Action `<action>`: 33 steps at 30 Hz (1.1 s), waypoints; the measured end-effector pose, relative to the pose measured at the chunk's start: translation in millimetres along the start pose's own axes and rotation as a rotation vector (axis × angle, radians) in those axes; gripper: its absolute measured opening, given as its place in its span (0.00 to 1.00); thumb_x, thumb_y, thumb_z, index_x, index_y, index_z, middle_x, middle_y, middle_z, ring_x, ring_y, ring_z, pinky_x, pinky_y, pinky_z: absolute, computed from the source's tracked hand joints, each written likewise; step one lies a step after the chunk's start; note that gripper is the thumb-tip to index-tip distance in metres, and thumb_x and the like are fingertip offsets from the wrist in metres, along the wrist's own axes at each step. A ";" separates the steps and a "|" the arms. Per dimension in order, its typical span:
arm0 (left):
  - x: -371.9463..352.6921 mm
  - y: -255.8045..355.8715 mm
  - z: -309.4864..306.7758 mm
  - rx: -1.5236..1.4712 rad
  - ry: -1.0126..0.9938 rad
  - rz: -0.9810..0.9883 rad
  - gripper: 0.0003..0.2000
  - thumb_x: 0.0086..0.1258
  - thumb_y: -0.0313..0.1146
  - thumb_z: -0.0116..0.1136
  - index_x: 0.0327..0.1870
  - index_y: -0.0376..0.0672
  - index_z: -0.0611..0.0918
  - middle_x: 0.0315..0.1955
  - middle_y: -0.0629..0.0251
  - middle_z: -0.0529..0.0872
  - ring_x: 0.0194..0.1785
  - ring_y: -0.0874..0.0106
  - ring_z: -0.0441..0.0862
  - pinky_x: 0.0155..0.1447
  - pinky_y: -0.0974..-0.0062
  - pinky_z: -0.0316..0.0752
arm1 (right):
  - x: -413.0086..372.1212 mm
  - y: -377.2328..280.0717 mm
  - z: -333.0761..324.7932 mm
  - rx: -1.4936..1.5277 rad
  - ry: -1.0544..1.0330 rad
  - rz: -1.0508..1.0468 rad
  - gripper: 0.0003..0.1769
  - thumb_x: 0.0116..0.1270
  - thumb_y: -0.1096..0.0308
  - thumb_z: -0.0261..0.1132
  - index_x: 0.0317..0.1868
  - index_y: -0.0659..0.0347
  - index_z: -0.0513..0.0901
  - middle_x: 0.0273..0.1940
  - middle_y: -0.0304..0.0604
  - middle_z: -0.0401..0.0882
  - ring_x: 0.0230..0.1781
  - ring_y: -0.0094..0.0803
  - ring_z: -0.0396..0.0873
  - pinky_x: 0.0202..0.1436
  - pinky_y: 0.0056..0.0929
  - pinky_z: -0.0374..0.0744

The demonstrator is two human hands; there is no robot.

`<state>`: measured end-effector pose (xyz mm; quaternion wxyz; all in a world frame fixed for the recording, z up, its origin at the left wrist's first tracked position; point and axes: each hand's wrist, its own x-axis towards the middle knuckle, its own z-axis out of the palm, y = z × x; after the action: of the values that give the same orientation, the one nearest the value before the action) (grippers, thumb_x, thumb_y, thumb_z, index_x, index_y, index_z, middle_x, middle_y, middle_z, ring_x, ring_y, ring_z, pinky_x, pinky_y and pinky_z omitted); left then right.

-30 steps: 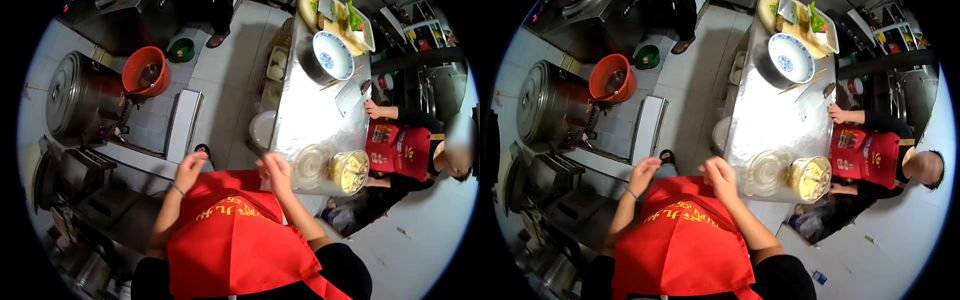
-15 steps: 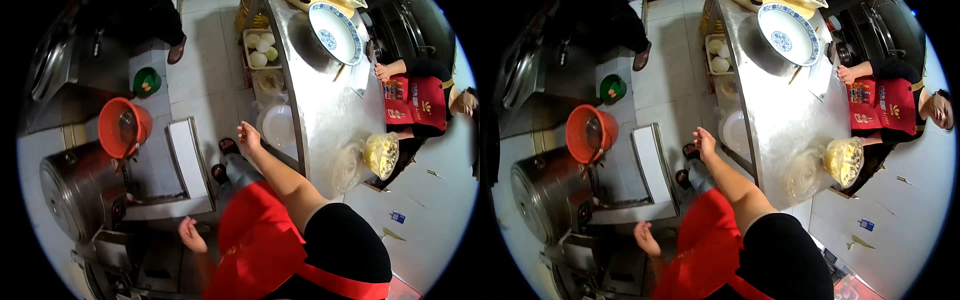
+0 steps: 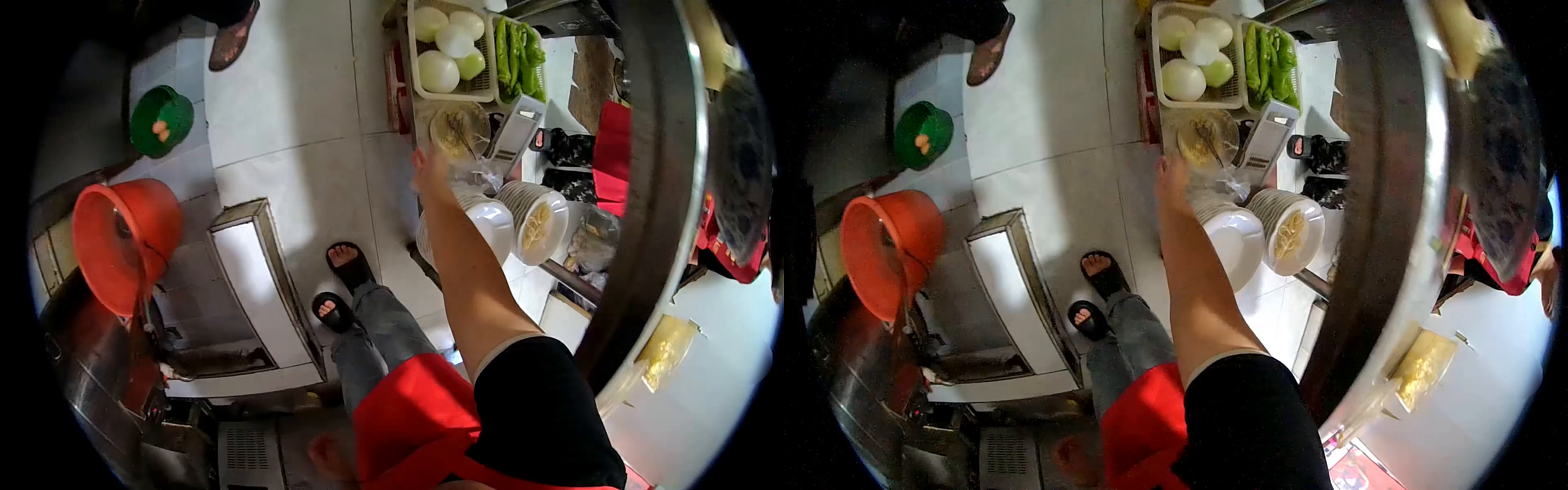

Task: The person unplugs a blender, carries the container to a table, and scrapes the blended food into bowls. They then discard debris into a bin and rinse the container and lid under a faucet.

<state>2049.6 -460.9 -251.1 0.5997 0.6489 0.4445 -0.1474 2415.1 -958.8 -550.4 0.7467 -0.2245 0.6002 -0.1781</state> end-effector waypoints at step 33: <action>-20.3 54.6 35.1 0.189 0.094 -0.291 0.07 0.66 0.27 0.47 0.43 0.41 0.73 0.39 0.65 0.76 0.41 0.72 0.74 0.44 0.75 0.73 | -83.4 37.6 -19.8 -0.084 -0.027 -0.156 0.06 0.62 0.70 0.50 0.38 0.62 0.67 0.37 0.45 0.73 0.33 0.34 0.77 0.33 0.27 0.77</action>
<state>2091.4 -494.6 -209.4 0.4872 0.6372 0.5453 -0.2433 2377.7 -885.1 -506.5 0.7285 -0.3041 0.5778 -0.2074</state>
